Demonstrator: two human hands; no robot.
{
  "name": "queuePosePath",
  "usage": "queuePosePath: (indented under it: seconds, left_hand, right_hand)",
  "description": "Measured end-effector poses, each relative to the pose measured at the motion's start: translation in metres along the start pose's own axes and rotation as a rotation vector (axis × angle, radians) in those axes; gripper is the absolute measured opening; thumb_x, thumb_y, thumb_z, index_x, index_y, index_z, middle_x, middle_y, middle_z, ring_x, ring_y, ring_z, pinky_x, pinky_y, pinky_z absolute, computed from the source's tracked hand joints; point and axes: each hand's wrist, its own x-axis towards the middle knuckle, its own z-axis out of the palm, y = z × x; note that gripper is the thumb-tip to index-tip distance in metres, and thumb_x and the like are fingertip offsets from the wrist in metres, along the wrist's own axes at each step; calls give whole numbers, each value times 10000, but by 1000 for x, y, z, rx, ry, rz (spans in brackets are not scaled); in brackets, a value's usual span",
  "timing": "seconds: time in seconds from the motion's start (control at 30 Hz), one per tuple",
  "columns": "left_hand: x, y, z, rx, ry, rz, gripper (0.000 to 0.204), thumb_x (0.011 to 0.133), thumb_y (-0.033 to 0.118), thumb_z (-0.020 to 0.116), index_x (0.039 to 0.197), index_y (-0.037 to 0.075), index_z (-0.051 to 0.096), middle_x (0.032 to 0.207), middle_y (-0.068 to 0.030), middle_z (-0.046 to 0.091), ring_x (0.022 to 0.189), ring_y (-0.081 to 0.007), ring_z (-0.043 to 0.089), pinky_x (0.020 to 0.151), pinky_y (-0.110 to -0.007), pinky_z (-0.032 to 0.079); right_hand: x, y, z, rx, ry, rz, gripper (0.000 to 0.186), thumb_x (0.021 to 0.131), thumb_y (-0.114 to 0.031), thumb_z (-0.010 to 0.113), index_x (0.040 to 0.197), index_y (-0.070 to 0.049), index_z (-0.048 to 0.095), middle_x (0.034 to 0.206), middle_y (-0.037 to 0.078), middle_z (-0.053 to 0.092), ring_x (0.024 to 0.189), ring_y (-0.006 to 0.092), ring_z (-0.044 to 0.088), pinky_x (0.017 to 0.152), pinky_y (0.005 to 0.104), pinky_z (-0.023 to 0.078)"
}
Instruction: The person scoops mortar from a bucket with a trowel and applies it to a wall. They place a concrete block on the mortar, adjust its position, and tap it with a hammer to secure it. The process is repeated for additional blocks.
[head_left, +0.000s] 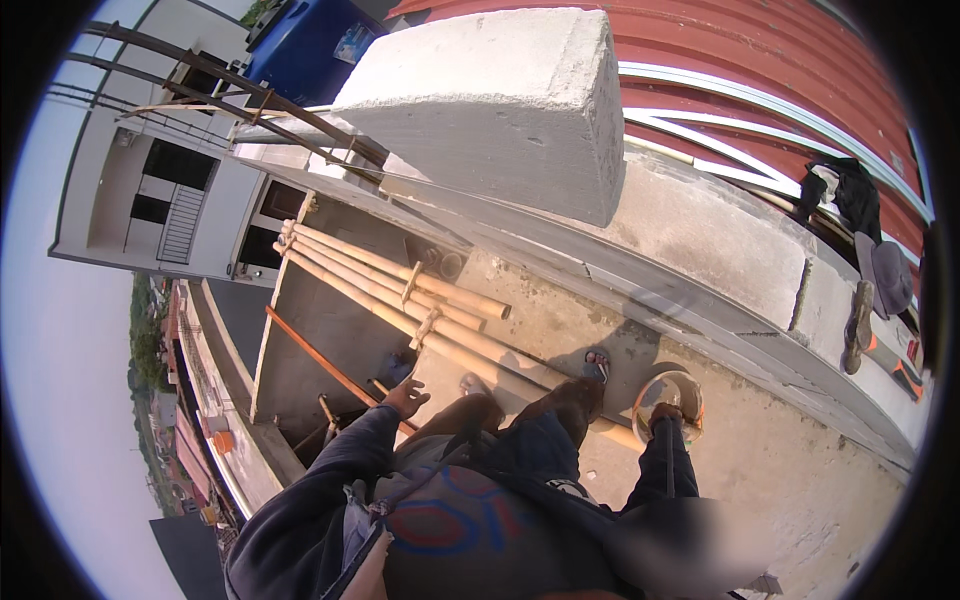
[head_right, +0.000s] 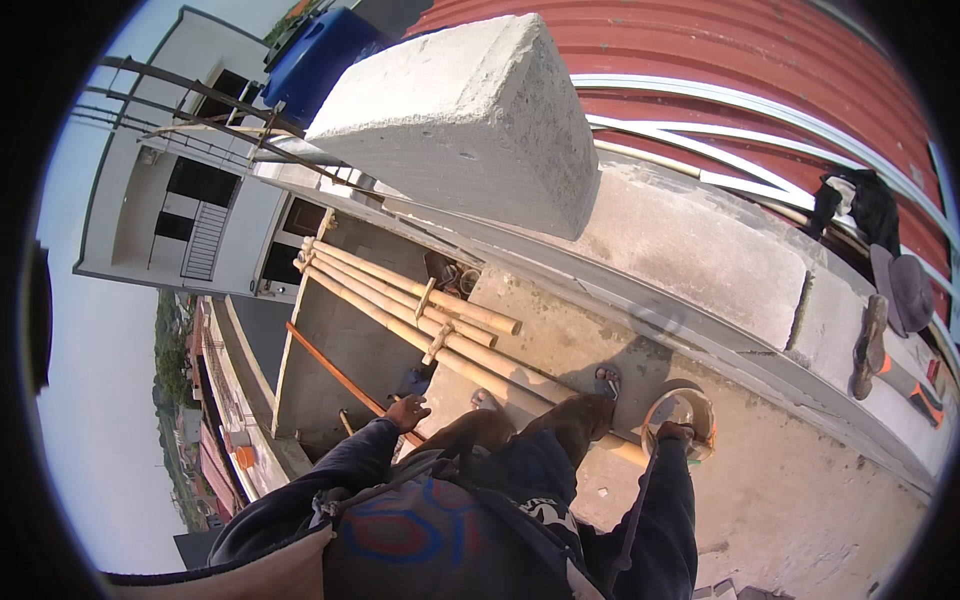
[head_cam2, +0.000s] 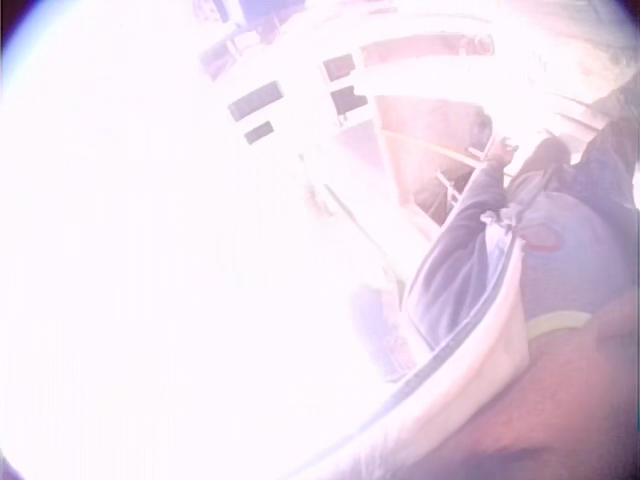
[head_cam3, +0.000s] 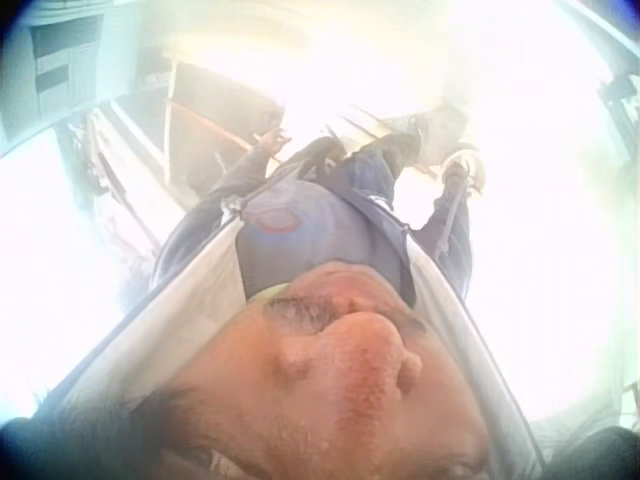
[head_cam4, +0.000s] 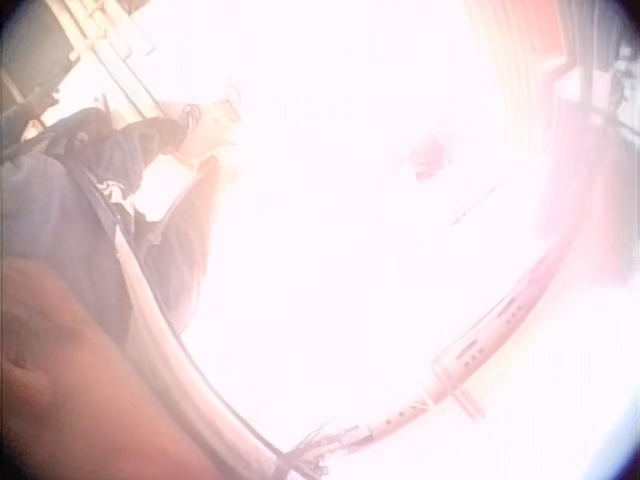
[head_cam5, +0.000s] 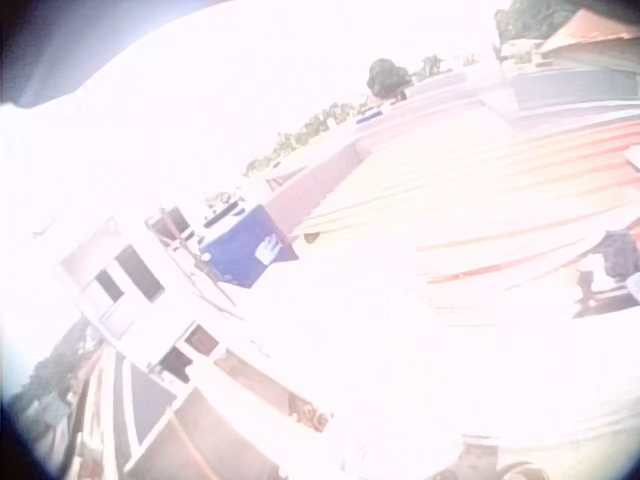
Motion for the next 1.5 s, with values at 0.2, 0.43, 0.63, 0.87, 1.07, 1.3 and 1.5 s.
queuePosePath:
  seconds: [0.2,0.43,0.63,0.87,1.07,1.3,1.5]
  left_hand:
    - [-36,16,44,-80,-222,82,714,913,558,744,1438,94,612,1275,-202,737,1192,-344,707,1058,-414,535]
    - [-14,2,36,-440,-13,112,649,943,529,750,1401,81,640,1273,-191,744,1203,-347,706,1061,-422,532]
    - [11,-119,86,-1078,305,12,489,964,320,789,1327,25,646,981,-104,707,780,-180,703,748,-340,578]
    - [-70,-305,206,-1350,259,-536,302,945,227,764,1176,59,666,807,-107,688,614,-213,649,543,-368,524]
    - [-39,-301,166,-1277,300,-570,263,924,214,758,1104,34,689,838,-162,742,619,-218,689,599,-360,554]
    - [44,-69,-198,-1205,173,466,494,1079,448,562,1356,40,595,1230,-116,672,1107,-196,652,974,-362,524]
    - [3,183,-345,-1488,-589,1017,839,1079,676,397,1645,61,321,1575,-219,487,1463,-312,486,1216,-483,392]
  right_hand:
    - [-192,-185,-290,568,330,-470,379,1006,-388,611,1007,-41,763,1007,261,735,988,447,711,883,511,557]
    - [-408,-315,-651,78,1326,-1113,566,760,-165,833,1300,-96,677,1257,158,654,1172,380,604,1006,488,491]
    - [-393,-341,-753,-283,684,-457,1229,590,-297,983,1617,-89,341,1498,196,563,1392,391,535,1200,476,391]
    - [-400,-356,-738,-152,614,-313,1259,507,-104,999,1590,-52,359,1485,208,576,1400,376,538,1227,442,392]
    - [-439,-410,-740,-268,666,-161,1216,505,-103,993,1556,-62,383,1480,198,568,1409,373,529,1228,447,408]
    - [-494,-489,-725,-952,1062,-615,786,622,-39,877,1343,-190,603,1304,118,644,1332,365,587,1273,637,271]
    - [-492,-515,-753,-1051,1179,-1062,734,756,-291,887,1334,-455,466,1311,72,656,1302,334,642,1263,666,316]
